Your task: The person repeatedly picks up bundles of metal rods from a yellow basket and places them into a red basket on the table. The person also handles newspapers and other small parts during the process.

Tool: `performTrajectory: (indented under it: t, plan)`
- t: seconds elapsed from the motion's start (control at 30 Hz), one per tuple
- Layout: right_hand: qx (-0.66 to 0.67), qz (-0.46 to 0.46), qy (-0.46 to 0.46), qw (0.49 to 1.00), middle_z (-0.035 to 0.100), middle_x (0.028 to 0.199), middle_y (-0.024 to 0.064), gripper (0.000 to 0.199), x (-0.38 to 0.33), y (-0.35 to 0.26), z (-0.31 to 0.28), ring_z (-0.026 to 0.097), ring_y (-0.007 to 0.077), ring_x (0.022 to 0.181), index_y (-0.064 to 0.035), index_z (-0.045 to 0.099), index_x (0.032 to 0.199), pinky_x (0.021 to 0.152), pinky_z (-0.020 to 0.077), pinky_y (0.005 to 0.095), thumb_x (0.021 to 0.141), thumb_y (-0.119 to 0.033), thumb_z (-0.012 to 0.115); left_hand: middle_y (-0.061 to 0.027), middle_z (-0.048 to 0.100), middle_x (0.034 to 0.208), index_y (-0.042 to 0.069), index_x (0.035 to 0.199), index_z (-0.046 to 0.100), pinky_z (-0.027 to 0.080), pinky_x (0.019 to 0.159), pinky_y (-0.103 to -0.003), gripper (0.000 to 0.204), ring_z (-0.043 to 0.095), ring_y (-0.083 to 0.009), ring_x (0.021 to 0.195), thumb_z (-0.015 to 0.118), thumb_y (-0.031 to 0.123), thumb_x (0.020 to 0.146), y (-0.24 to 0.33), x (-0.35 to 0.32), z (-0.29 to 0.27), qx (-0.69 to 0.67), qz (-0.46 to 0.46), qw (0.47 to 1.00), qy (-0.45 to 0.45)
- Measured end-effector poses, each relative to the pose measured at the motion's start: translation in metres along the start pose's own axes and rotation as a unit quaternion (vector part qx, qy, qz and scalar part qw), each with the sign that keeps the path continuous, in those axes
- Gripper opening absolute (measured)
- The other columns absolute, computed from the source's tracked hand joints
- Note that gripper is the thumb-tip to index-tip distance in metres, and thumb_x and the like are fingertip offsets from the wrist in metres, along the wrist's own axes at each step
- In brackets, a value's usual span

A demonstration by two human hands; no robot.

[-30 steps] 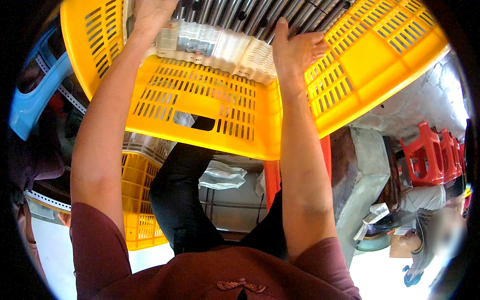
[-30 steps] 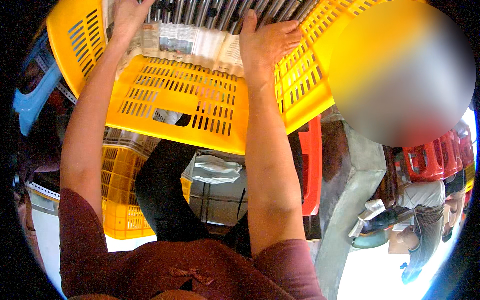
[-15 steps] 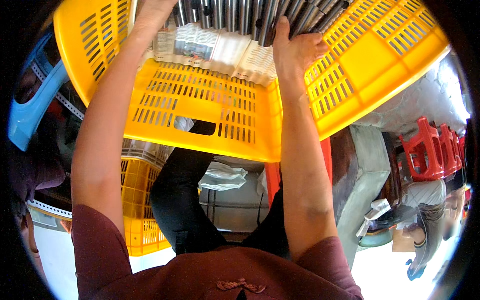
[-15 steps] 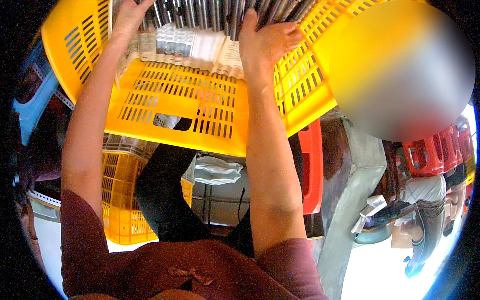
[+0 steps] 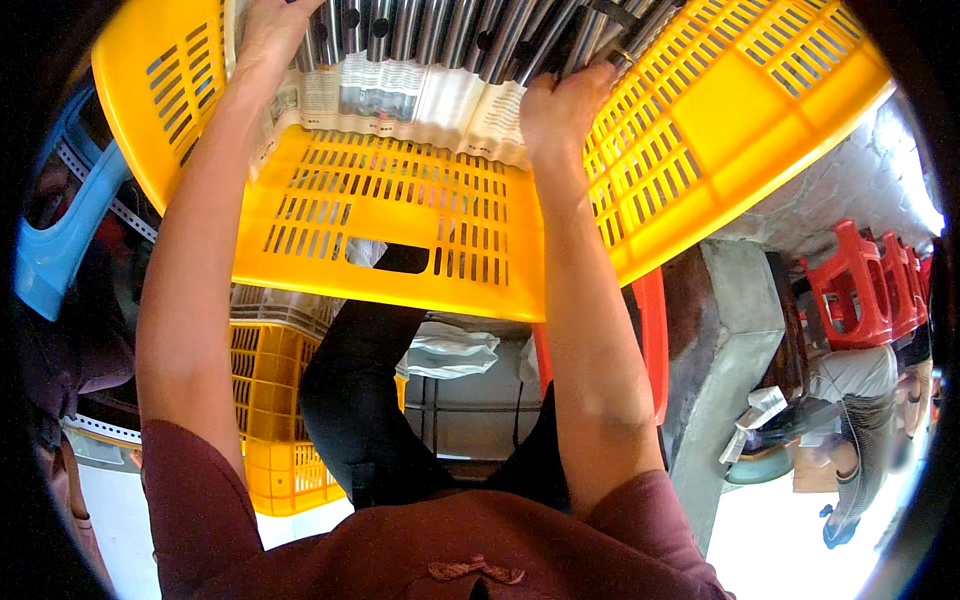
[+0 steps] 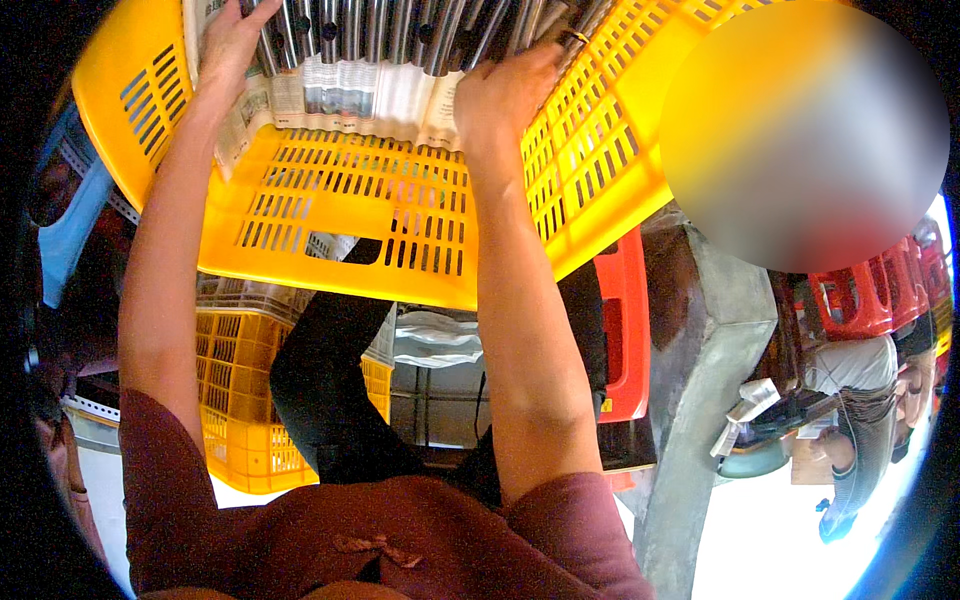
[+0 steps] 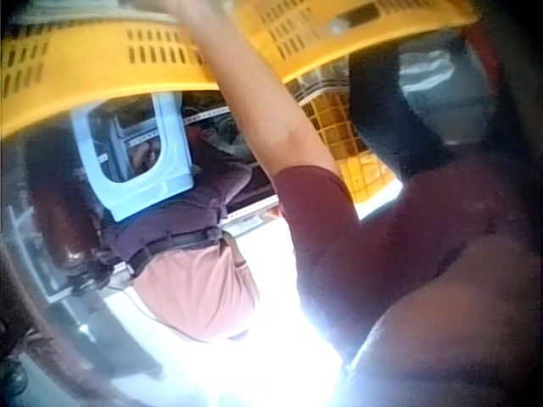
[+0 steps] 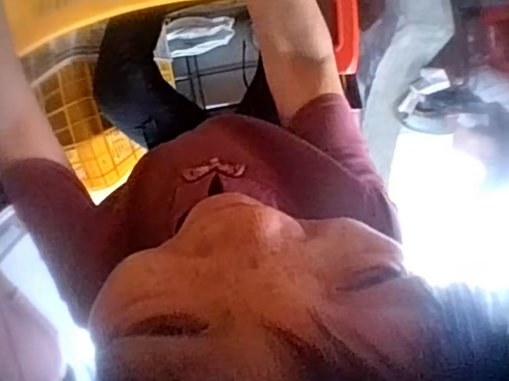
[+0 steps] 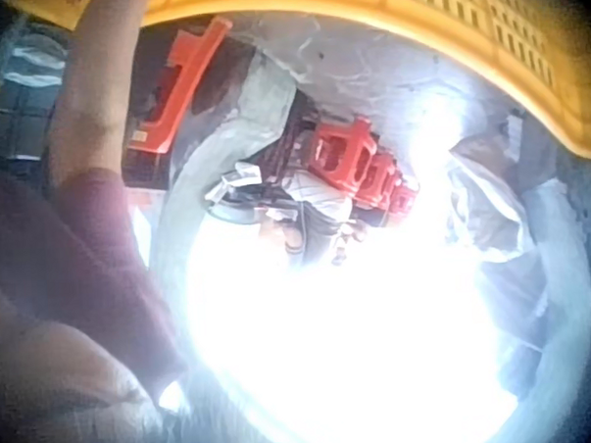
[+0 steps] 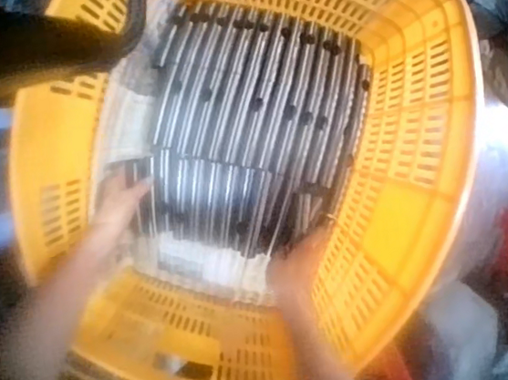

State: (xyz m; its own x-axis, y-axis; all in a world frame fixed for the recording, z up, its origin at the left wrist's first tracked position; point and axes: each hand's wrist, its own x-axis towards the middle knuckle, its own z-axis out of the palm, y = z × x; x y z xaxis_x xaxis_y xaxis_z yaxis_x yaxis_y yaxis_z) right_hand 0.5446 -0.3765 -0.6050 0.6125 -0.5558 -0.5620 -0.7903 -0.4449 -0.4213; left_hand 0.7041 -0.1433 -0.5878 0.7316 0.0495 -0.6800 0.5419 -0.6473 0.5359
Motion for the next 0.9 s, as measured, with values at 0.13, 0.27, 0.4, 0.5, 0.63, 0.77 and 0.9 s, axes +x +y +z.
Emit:
performTrajectory:
  t: [0.13,0.27,0.4,0.5,0.63,0.77,0.9]
  plan:
    - [0.031,-0.033,-0.004,0.999,0.038,0.13,0.0377,0.079,-0.003,-0.014,0.003,0.039,0.0521,0.12,0.0157,0.017,0.141,0.106,0.0316,0.0536,0.085,-0.018,0.062,-0.0149,0.062,0.121,0.003,0.132,0.052,0.048,0.093,-0.04,0.044,0.058,-0.027,0.11,0.059,0.025,0.094,0.02,-0.008,0.001,0.018,-0.05,0.999,0.01]
    - [0.054,-0.07,0.023,0.996,0.042,0.125,0.0323,0.064,-0.017,-0.005,0.005,0.041,0.0431,0.124,0.0113,0.026,0.136,0.107,0.0301,0.0517,0.092,-0.023,0.057,-0.0158,0.062,0.121,0.001,0.131,0.052,0.047,0.094,-0.04,0.045,0.059,-0.0269,0.11,0.059,0.026,0.094,0.042,-0.024,0.011,0.0,-0.043,0.999,0.024]
    - [0.135,0.044,0.057,0.988,0.056,0.11,0.0236,0.052,-0.011,0.06,0.017,0.064,0.0331,0.093,0.0078,0.029,0.136,0.076,0.0531,0.0393,0.094,-0.009,0.054,-0.0172,0.061,0.124,-0.002,0.132,0.051,0.047,0.097,-0.04,0.047,0.058,-0.0276,0.114,0.059,0.025,0.095,0.024,-0.017,0.011,-0.04,-0.055,0.995,0.067]
    - [0.106,0.08,0.083,0.988,0.064,0.084,0.0166,0.048,-0.01,0.062,0.017,0.066,0.0262,0.059,0.0084,0.032,0.133,0.05,0.0528,0.0338,0.092,-0.005,0.054,-0.0173,0.06,0.126,-0.002,0.133,0.051,0.046,0.098,-0.04,0.047,0.058,-0.028,0.116,0.059,0.025,0.095,0.022,-0.008,0.006,0.015,-0.033,0.999,0.024]
    - [0.132,0.12,0.063,0.982,0.064,0.068,0.0149,0.029,0.005,0.062,0.016,0.067,0.026,0.062,0.0113,0.054,0.109,0.053,0.0518,0.0341,0.086,-0.006,0.06,-0.0172,0.062,0.12,-0.002,0.13,0.052,0.048,0.093,-0.041,0.046,0.06,-0.0277,0.11,0.061,0.025,0.094,0.006,0.004,0.006,-0.005,-0.015,1.0,0.009]
    - [0.092,0.116,0.003,0.989,0.068,0.072,0.0188,0.023,0.002,0.032,0.005,0.067,0.028,0.065,0.0087,0.065,0.082,0.063,0.0521,0.0378,0.081,-0.014,0.068,-0.0172,0.063,0.116,-0.002,0.13,0.05,0.05,0.088,-0.041,0.048,0.062,-0.0273,0.104,0.062,0.026,0.093,0.005,0.001,0.007,0.002,-0.047,0.998,0.035]
    - [-0.024,0.024,0.044,0.998,0.07,0.082,0.0231,0.027,0.0,0.031,0.005,0.069,0.0361,0.077,0.0081,0.067,0.089,0.073,0.0519,0.041,0.077,-0.016,0.072,-0.0168,0.065,0.111,-0.002,0.127,0.053,0.052,0.084,-0.04,0.047,0.062,-0.0265,0.101,0.062,0.029,0.092,-0.006,0.002,0.003,-0.002,-0.05,0.998,0.024]
